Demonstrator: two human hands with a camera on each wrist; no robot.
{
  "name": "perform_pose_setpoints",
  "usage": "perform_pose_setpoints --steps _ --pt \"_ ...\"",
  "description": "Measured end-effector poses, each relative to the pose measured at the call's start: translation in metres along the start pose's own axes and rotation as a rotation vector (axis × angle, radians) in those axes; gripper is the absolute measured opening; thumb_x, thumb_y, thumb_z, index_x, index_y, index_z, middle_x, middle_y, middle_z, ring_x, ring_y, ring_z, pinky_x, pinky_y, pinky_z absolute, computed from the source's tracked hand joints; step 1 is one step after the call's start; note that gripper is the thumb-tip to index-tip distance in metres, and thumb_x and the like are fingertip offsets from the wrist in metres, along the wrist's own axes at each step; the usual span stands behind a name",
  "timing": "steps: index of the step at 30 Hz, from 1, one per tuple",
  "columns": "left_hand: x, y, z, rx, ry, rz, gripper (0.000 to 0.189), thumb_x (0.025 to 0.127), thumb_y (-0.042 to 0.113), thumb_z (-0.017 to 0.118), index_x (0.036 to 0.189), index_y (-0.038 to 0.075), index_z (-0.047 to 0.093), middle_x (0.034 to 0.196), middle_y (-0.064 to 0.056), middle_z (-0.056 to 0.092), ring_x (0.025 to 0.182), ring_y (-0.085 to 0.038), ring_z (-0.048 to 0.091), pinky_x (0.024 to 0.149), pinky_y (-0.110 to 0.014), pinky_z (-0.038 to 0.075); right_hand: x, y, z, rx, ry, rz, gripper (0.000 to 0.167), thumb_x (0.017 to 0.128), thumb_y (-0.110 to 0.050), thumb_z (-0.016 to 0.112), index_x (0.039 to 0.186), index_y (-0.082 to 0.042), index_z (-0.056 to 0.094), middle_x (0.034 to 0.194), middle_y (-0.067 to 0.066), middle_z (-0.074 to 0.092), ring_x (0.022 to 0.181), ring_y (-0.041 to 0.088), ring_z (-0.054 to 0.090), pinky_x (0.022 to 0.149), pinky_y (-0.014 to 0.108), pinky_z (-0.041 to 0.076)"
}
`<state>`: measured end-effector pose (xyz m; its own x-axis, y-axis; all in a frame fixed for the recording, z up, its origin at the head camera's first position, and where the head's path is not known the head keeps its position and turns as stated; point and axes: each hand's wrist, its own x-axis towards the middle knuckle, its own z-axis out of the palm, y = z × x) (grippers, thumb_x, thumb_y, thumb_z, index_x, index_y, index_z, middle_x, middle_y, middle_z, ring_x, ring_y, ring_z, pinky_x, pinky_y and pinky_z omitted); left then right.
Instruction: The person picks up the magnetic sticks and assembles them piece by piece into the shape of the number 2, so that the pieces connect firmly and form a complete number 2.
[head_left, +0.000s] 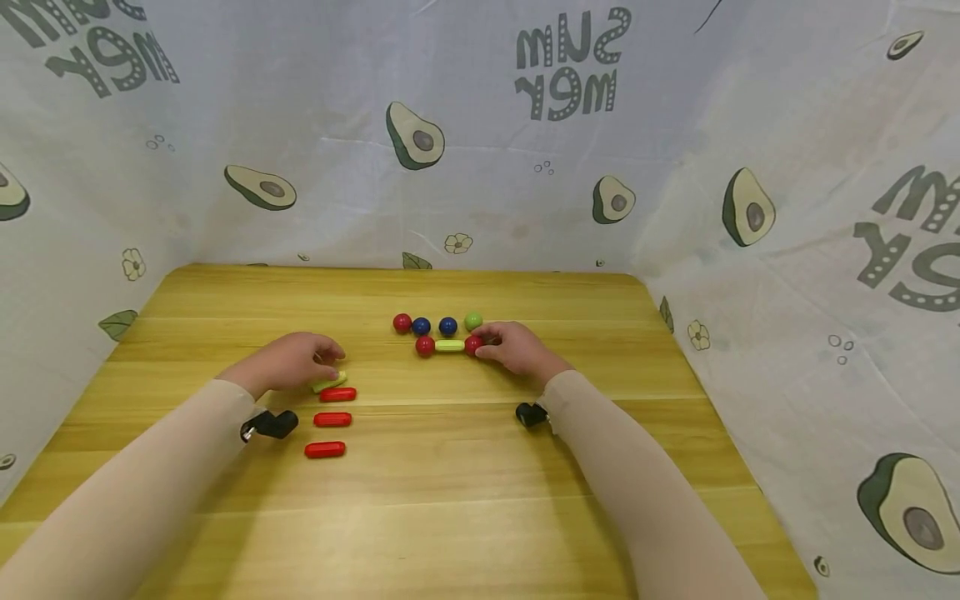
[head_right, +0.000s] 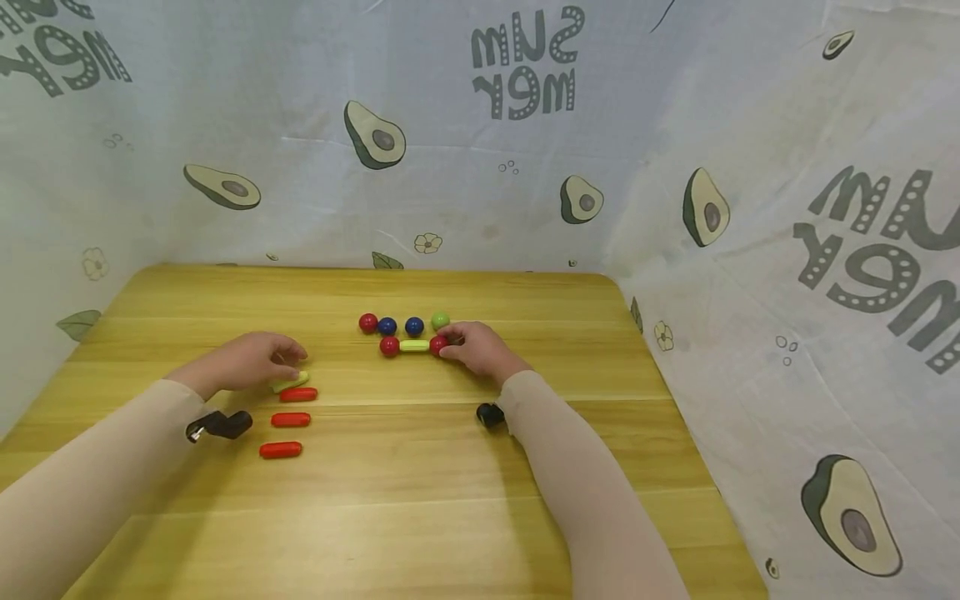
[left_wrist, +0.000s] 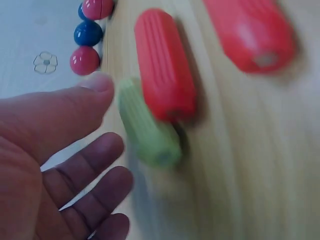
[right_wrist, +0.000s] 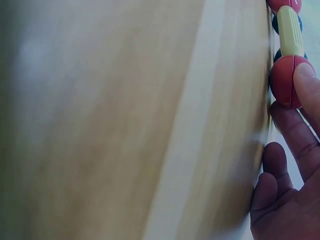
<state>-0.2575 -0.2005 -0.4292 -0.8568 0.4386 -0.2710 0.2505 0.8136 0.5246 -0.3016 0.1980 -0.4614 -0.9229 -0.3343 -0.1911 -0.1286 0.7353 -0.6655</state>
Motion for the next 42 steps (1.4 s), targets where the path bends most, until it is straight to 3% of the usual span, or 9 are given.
perform_pose_setpoints --steps 6,16,35,42 --pt "-0.011 -0.010 0.002 0.009 -0.009 -0.031 0.042 0.100 0.027 0.073 0.132 0.001 0.068 0.125 -0.015 0.072 0.117 -0.033 0.066 0.104 -0.057 0.052 0.000 0.000 -0.002 0.012 -0.003 0.014 0.043 0.101 -0.025 0.073 0.142 -0.014 0.066 0.137 0.010 0.068 0.126 0.031 0.061 0.117 0.049 0.046" --pt "-0.017 -0.010 0.007 -0.020 0.009 -0.057 0.038 0.102 0.027 0.071 0.131 0.003 0.070 0.120 -0.012 0.074 0.109 -0.028 0.067 0.101 -0.055 0.053 0.000 0.000 0.001 0.032 -0.007 0.019 0.043 0.101 -0.024 0.073 0.142 -0.014 0.066 0.137 0.011 0.068 0.124 0.031 0.061 0.116 0.048 0.046" --pt "-0.019 -0.021 0.015 -0.038 0.071 -0.003 0.038 0.102 0.026 0.071 0.134 0.005 0.071 0.125 -0.013 0.074 0.114 -0.033 0.068 0.100 -0.055 0.054 -0.002 -0.002 0.001 0.030 0.002 0.016 0.043 0.101 -0.023 0.073 0.143 -0.014 0.066 0.138 0.011 0.068 0.128 0.032 0.061 0.118 0.048 0.045" --pt "-0.018 -0.018 0.015 -0.039 0.073 -0.007 0.037 0.102 0.024 0.069 0.134 0.004 0.070 0.118 -0.010 0.074 0.101 -0.024 0.066 0.090 -0.047 0.055 -0.001 -0.001 0.001 0.035 0.006 0.012 0.042 0.101 -0.023 0.073 0.142 -0.014 0.067 0.138 0.010 0.068 0.128 0.031 0.060 0.118 0.049 0.045"
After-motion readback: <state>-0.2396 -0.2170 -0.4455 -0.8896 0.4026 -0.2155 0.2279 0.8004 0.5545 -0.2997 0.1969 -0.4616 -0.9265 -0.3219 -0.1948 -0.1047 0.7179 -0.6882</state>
